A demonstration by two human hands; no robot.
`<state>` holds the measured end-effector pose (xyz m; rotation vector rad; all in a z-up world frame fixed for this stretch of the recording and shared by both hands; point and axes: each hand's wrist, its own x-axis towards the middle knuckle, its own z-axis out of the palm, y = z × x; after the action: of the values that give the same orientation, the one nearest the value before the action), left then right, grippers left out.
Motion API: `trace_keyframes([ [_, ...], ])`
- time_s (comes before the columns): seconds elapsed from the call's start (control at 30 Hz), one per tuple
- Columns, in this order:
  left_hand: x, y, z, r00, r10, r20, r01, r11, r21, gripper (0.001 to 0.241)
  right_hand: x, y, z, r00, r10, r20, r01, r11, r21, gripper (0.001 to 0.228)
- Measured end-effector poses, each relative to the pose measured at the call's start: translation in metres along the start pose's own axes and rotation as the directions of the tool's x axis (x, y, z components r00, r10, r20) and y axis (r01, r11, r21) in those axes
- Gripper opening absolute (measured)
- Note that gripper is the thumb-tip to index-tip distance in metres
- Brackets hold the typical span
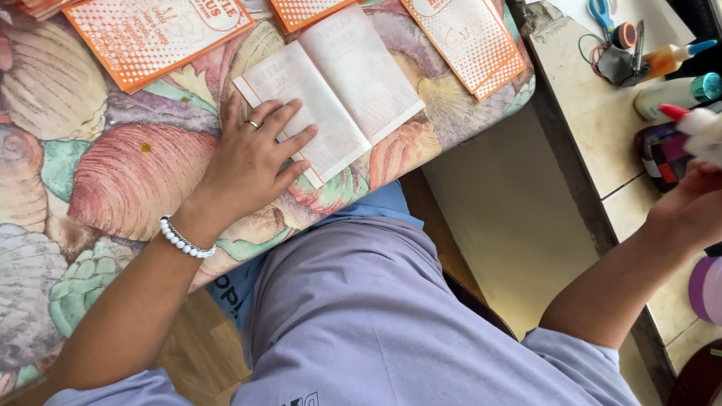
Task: Manually assembling paper food sleeves by folding them, applying glue to the edges, and pressing them together to form bags.
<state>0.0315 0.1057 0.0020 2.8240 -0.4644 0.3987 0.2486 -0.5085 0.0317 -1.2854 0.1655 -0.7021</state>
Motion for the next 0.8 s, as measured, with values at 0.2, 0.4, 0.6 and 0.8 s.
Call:
trace_keyframes([
  [0.2, -0.003, 0.0, 0.007, 1.0, -0.024, 0.019, 0.025, 0.998, -0.059, 0.048, -0.112, -0.015, 0.15, 0.911, 0.111, 0.397, -0.016, 0.972, -0.234, 0.041],
  [0.4, -0.005, -0.001, 0.011, 0.997, -0.063, 0.045, 0.067, 0.993, -0.096, 0.052, -0.232, 0.0, 0.212, 0.706, -0.014, 0.708, 0.254, 0.938, -0.235, 0.027],
  [0.6, -0.004, -0.001, 0.011, 0.99, -0.095, 0.108, 0.109, 0.984, -0.138, 0.061, -0.308, 0.004, 0.244, 0.447, -0.175, 0.877, 0.323, 0.946, 0.025, 0.029],
  [0.8, -0.004, 0.0, 0.01, 0.987, -0.104, 0.118, 0.122, 0.981, -0.154, 0.069, -0.337, 0.029, 0.237, 0.37, -0.279, 0.886, 0.56, 0.828, 0.026, 0.033],
])
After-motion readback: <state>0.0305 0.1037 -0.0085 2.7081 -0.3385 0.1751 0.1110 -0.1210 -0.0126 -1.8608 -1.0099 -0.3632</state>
